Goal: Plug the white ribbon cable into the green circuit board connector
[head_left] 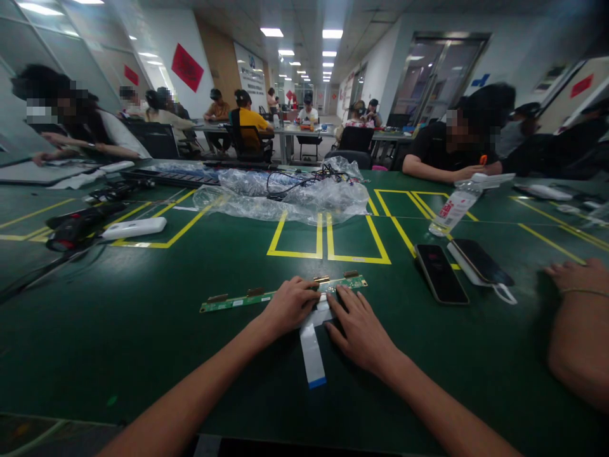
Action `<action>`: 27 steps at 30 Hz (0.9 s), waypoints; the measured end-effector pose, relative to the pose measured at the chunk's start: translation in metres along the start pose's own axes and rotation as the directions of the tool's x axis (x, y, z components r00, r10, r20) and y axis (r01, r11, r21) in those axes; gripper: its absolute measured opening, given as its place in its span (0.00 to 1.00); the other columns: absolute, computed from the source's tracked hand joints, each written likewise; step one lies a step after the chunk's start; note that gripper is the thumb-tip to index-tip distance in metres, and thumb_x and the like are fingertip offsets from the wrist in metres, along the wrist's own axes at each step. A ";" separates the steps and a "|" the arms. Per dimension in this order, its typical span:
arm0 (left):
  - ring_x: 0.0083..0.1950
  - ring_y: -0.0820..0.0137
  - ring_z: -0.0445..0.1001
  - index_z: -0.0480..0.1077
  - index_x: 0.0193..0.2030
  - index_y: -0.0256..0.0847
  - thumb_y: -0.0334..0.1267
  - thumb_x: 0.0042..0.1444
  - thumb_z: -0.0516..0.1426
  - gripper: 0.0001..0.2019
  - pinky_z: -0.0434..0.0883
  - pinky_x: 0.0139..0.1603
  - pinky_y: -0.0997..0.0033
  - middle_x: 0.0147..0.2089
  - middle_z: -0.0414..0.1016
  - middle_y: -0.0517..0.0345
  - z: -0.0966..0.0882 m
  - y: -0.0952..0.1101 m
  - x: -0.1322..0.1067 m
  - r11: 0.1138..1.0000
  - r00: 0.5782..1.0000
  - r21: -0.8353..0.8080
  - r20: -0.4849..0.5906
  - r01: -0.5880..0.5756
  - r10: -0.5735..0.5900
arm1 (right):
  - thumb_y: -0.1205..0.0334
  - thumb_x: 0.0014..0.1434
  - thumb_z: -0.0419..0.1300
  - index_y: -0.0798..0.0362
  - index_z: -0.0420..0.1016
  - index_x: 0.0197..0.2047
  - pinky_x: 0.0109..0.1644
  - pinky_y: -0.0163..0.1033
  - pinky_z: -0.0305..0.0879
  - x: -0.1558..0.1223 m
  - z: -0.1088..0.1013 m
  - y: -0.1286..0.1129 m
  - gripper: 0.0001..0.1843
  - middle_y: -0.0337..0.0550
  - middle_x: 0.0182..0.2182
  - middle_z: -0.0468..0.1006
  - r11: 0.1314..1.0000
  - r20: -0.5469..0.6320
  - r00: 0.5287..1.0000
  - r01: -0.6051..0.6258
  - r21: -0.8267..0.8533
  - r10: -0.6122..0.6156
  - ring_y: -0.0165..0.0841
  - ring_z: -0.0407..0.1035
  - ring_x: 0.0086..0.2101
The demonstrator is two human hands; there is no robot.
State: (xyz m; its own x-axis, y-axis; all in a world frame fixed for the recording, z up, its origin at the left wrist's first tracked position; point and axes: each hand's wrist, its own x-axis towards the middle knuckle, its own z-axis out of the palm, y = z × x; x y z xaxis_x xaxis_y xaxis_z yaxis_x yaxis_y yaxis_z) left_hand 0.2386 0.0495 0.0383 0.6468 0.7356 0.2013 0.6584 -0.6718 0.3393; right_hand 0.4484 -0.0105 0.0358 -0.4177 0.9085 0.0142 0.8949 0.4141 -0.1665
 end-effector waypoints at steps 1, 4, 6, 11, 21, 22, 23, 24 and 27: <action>0.52 0.61 0.70 0.77 0.51 0.46 0.35 0.66 0.52 0.14 0.70 0.53 0.57 0.58 0.75 0.54 0.000 0.000 0.000 1.000 1.000 -0.002 -0.003 -0.001 0.001 | 0.47 0.68 0.49 0.53 0.53 0.72 0.71 0.57 0.40 0.000 0.000 0.000 0.34 0.57 0.71 0.50 1.000 0.000 1.000 -0.001 0.001 0.001 0.48 0.42 0.70; 0.52 0.62 0.70 0.77 0.51 0.47 0.34 0.66 0.52 0.14 0.69 0.52 0.58 0.58 0.75 0.54 0.002 -0.002 -0.001 1.000 1.000 -0.012 -0.017 -0.002 0.002 | 0.49 0.68 0.49 0.53 0.53 0.72 0.71 0.57 0.40 0.001 -0.001 -0.001 0.34 0.57 0.71 0.50 1.000 0.002 1.000 0.000 0.009 0.000 0.48 0.42 0.70; 0.52 0.62 0.70 0.77 0.51 0.47 0.33 0.65 0.52 0.14 0.69 0.52 0.58 0.58 0.75 0.55 0.004 -0.002 -0.001 1.000 1.000 -0.016 -0.026 -0.006 0.006 | 0.50 0.67 0.50 0.54 0.53 0.72 0.71 0.57 0.40 0.001 -0.001 -0.002 0.34 0.58 0.71 0.50 1.000 0.005 1.000 0.000 0.014 0.000 0.48 0.42 0.70; 0.51 0.62 0.70 0.77 0.51 0.47 0.34 0.66 0.52 0.14 0.70 0.51 0.59 0.58 0.76 0.56 0.005 -0.003 -0.001 1.000 0.999 -0.025 -0.039 -0.018 0.017 | 0.51 0.67 0.50 0.54 0.54 0.72 0.70 0.59 0.41 0.001 0.001 -0.004 0.34 0.57 0.71 0.50 1.000 -0.011 1.000 -0.007 0.015 0.007 0.49 0.43 0.69; 0.51 0.64 0.71 0.78 0.47 0.45 0.32 0.65 0.53 0.13 0.69 0.53 0.61 0.55 0.78 0.58 0.008 -0.008 0.001 0.993 0.997 -0.088 -0.045 -0.074 0.070 | 0.53 0.68 0.48 0.56 0.55 0.71 0.70 0.58 0.43 0.002 0.003 -0.007 0.32 0.60 0.70 0.54 0.999 -0.025 1.000 0.003 -0.041 -0.005 0.49 0.46 0.69; 0.51 0.64 0.71 0.78 0.47 0.45 0.32 0.65 0.53 0.13 0.69 0.53 0.61 0.55 0.79 0.59 0.008 -0.008 0.001 0.993 0.997 -0.088 -0.046 -0.073 0.070 | 0.53 0.68 0.48 0.56 0.55 0.71 0.70 0.58 0.43 0.002 0.004 -0.007 0.32 0.60 0.70 0.54 0.999 -0.028 1.000 0.004 -0.044 -0.005 0.49 0.46 0.69; 0.51 0.65 0.72 0.78 0.47 0.45 0.32 0.65 0.53 0.12 0.68 0.54 0.62 0.54 0.79 0.59 0.008 -0.008 0.001 0.994 0.997 -0.087 -0.047 -0.071 0.067 | 0.53 0.68 0.48 0.56 0.55 0.71 0.70 0.58 0.43 0.002 0.004 -0.007 0.32 0.60 0.70 0.54 0.999 -0.030 1.000 0.004 -0.045 -0.006 0.49 0.46 0.69; 0.51 0.65 0.72 0.78 0.47 0.45 0.32 0.65 0.54 0.12 0.68 0.54 0.62 0.54 0.79 0.59 0.008 -0.007 0.001 0.994 0.997 -0.085 -0.048 -0.069 0.065 | 0.53 0.68 0.48 0.56 0.55 0.71 0.70 0.58 0.43 0.002 0.004 -0.008 0.32 0.60 0.70 0.54 0.999 -0.032 0.999 0.004 -0.047 -0.005 0.49 0.46 0.68; 0.51 0.65 0.72 0.78 0.48 0.45 0.32 0.65 0.54 0.12 0.69 0.53 0.62 0.53 0.80 0.58 0.007 -0.007 0.000 0.994 0.997 -0.087 -0.061 -0.062 0.057 | 0.53 0.68 0.48 0.56 0.55 0.71 0.70 0.58 0.43 0.002 0.005 -0.008 0.32 0.60 0.70 0.54 0.999 -0.030 1.000 -0.001 -0.047 0.000 0.49 0.46 0.69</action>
State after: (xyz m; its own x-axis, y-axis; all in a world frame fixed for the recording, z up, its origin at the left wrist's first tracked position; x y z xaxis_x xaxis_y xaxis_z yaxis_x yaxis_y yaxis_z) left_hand 0.2370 0.0531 0.0294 0.6588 0.7000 0.2755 0.5811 -0.7061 0.4047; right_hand 0.4393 -0.0120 0.0328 -0.4133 0.9096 0.0433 0.9017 0.4155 -0.1198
